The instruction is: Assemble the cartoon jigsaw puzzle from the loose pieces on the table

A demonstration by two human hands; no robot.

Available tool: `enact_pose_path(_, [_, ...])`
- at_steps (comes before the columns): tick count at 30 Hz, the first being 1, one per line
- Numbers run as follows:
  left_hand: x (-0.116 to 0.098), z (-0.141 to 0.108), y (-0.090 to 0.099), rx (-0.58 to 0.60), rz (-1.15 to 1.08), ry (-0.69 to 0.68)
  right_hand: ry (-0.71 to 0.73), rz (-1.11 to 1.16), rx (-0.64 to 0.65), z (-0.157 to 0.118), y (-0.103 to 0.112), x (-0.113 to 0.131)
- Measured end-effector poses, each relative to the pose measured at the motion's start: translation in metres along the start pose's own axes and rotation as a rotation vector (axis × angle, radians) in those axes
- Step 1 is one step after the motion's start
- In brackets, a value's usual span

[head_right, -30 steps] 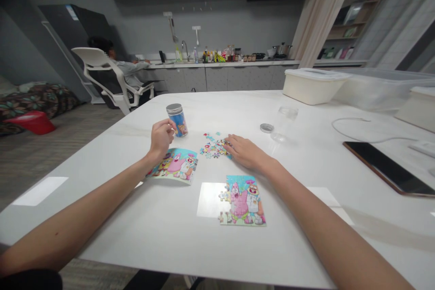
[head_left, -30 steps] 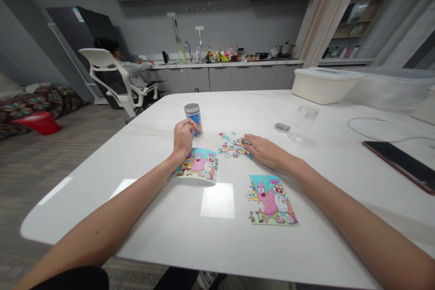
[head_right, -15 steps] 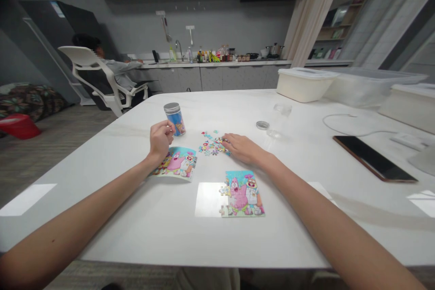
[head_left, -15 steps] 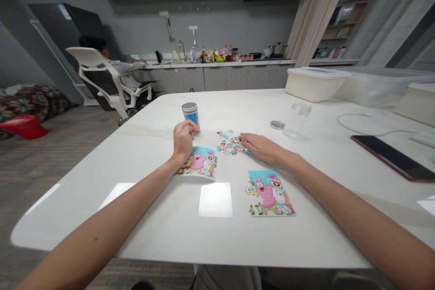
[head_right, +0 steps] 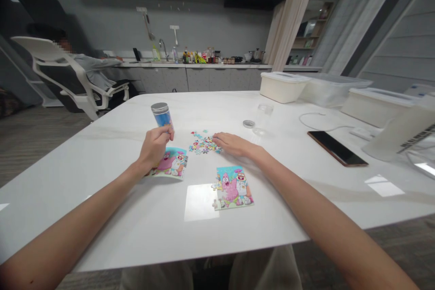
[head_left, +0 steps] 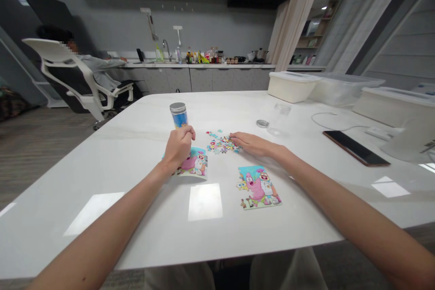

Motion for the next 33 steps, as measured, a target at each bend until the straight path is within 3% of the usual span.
enact_pose_path(8, [0.016, 0.011, 0.024, 0.082, 0.354, 0.135, -0.038, 0.134, -0.006, -0.002, 0.004, -0.008])
enact_pose_path(17, [0.017, 0.012, 0.02, 0.272, 0.619, 0.122, -0.022, 0.326, -0.059, 0.0, 0.003, -0.021])
enact_pose_path(25, [0.014, 0.008, 0.013, 0.295, 0.601, 0.064, -0.056, 0.18, -0.12, 0.001, 0.001, -0.003])
enact_pose_path(33, [0.009, 0.006, 0.008, 0.336, 0.632, 0.057, 0.004, -0.024, -0.167, 0.018, -0.006, -0.01])
Point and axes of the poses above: each hand's wrist, its own z-axis towards the middle knuckle, its own y-axis out of the back of the hand, x = y × z, the point moved 1 cm from there along z, towards the middle knuckle, and after that the axes turned 4 degrees about x, right-handed, at the moved point
